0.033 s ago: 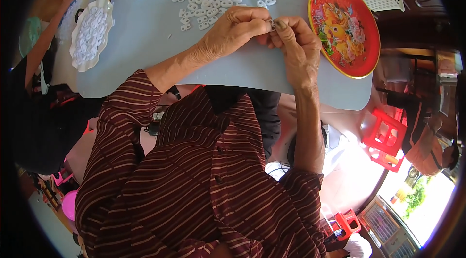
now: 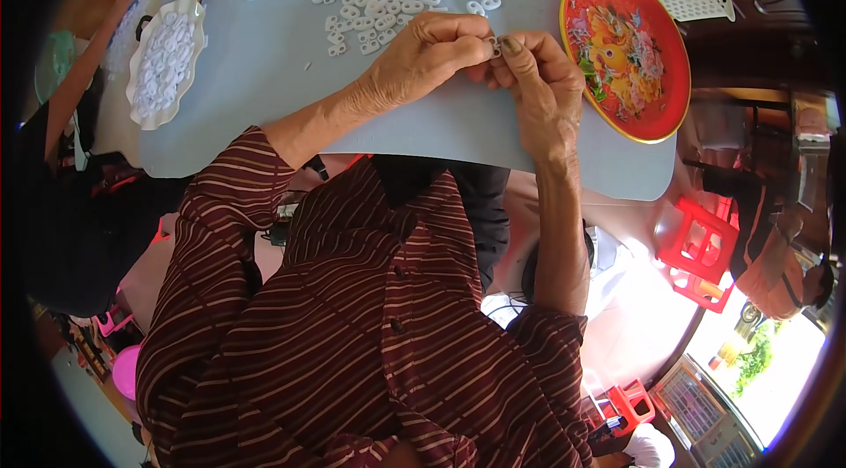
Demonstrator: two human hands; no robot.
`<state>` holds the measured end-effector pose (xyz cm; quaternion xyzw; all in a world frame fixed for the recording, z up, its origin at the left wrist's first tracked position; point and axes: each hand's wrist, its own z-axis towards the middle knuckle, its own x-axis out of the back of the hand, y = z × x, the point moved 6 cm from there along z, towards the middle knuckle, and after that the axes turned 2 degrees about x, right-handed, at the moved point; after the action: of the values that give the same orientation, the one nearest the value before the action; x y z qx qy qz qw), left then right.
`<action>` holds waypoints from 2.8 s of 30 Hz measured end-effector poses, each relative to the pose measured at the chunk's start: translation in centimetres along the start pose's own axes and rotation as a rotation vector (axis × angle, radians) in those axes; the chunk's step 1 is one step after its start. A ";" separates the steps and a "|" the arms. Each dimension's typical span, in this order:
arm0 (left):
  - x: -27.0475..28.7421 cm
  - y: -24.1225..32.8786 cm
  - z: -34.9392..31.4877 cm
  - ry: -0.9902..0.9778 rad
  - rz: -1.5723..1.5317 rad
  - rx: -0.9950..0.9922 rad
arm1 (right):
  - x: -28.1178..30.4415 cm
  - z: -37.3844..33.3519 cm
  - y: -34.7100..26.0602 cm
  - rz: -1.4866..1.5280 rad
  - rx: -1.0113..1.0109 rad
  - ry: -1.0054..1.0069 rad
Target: Sorting or assembling small white plastic button pieces on a tabletop workspace.
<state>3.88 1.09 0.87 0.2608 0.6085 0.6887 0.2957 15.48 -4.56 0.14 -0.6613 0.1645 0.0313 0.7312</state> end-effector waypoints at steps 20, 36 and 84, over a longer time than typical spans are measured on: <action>0.1 -0.1 -0.4 0.106 0.176 -0.054 | 0.2 0.1 0.0 -0.077 -0.019 0.046; -0.3 0.1 -0.9 0.041 0.208 -0.030 | 0.2 -0.3 -0.3 0.017 -0.006 0.083; 0.7 1.7 5.6 -0.128 1.120 -0.402 | 0.5 -0.7 -0.3 -0.077 0.054 0.136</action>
<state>7.29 5.28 3.21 0.5216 0.2172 0.8244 -0.0328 15.87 -5.32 0.23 -0.6478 0.1892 -0.0463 0.7364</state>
